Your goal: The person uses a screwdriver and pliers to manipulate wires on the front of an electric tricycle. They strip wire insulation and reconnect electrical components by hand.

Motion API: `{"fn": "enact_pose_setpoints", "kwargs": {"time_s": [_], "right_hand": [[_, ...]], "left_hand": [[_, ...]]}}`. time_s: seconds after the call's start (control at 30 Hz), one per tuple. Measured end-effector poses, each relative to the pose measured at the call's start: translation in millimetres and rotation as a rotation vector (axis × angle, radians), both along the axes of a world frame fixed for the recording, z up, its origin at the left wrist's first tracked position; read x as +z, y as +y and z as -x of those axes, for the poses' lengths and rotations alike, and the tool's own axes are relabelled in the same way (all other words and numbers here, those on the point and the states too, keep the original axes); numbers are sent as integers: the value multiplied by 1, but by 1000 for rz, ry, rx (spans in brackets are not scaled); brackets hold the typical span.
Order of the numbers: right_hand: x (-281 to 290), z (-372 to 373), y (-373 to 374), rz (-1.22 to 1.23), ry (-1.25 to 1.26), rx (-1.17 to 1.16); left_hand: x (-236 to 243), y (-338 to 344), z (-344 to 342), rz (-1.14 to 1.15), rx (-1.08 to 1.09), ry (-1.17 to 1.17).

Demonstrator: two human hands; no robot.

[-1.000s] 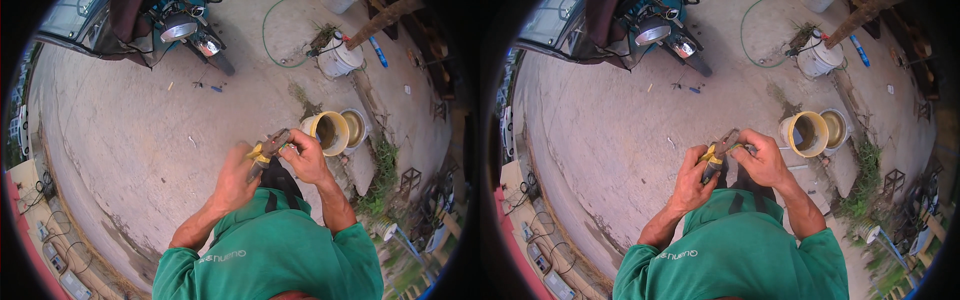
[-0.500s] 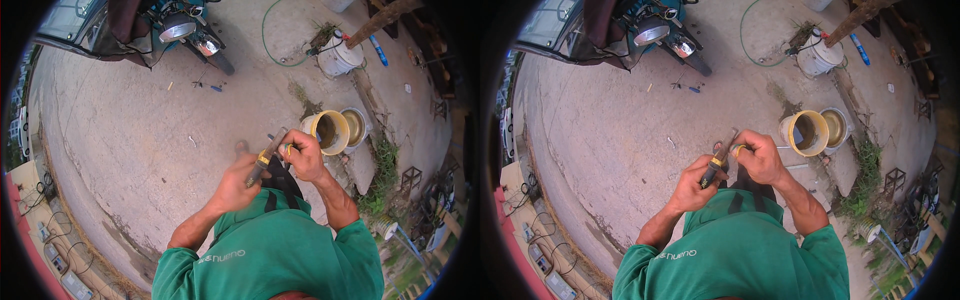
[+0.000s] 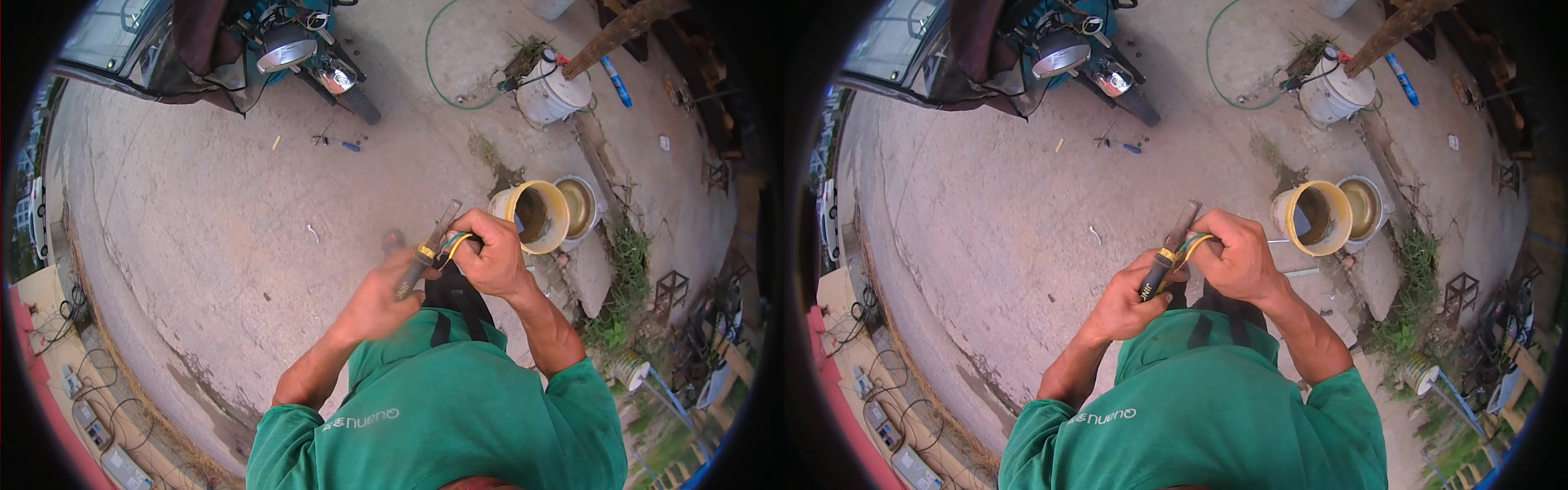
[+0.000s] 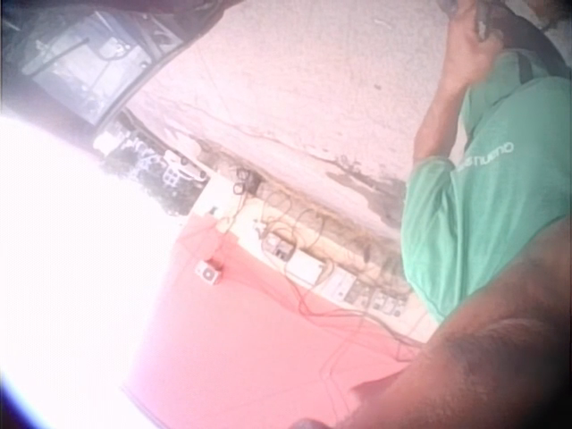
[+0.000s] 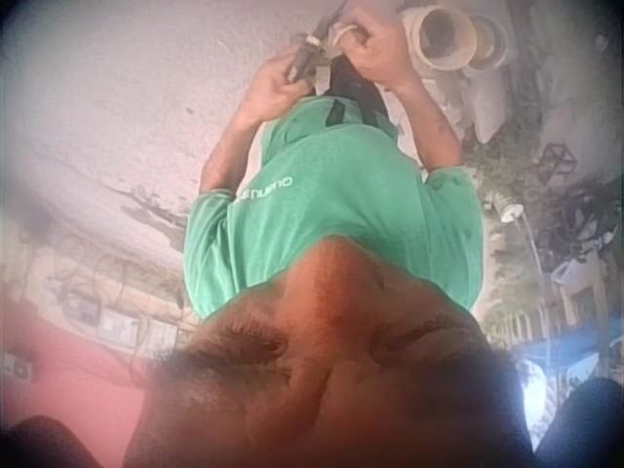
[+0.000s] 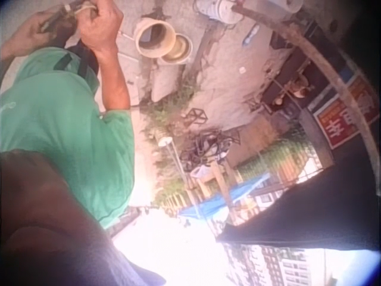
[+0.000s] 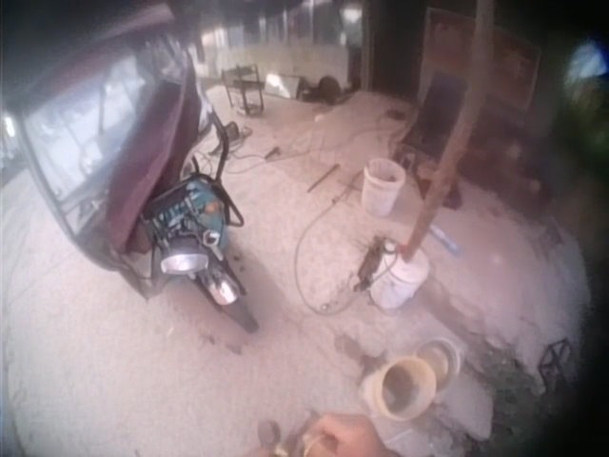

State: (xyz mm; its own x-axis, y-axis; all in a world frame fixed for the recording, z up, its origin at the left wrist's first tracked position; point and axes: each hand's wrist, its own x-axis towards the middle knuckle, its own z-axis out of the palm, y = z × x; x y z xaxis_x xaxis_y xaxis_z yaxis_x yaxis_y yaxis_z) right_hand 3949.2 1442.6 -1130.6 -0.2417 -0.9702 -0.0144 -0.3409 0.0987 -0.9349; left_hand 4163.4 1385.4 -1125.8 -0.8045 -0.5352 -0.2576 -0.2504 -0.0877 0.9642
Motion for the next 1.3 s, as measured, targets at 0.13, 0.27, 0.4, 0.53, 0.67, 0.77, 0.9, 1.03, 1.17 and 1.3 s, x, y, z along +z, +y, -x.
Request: {"fn": "enact_pose_setpoints", "kwargs": {"time_s": [0.13, 0.27, 0.4, 0.53, 0.67, 0.77, 0.9, 1.03, 1.17, 1.3], "right_hand": [[-10, 5, -4, 228, 267, 42], [-17, 5, -5, 285, 480, 34], [-21, 2, -4, 265, 518, 12], [-22, 0, 1, 201, 340, -19], [-26, 5, 5, 68, 30, -20], [-33, 12, 6, 38, -91, 0], [-39, 19, 7, 40, -203, 30], [-32, 21, 5, 53, -305, 11], [-23, 28, -1, 40, -291, 61], [-25, 29, -3, 18, -234, 57]], "left_hand": [[3, 2, 3, 57, 3, -107], [8, 1, 7, 56, -23, -207], [-3, 4, 6, 129, -30, -217], [-9, 9, 6, 127, 26, -202], [-10, 8, 6, 81, 18, -156], [-11, 6, 5, -21, 11, -97], [-3, -3, 7, -241, -35, -65], [3, -10, 6, -647, -20, 8], [-3, -14, 3, -510, -82, 19], [4, -17, 7, -516, -40, -51]]}}
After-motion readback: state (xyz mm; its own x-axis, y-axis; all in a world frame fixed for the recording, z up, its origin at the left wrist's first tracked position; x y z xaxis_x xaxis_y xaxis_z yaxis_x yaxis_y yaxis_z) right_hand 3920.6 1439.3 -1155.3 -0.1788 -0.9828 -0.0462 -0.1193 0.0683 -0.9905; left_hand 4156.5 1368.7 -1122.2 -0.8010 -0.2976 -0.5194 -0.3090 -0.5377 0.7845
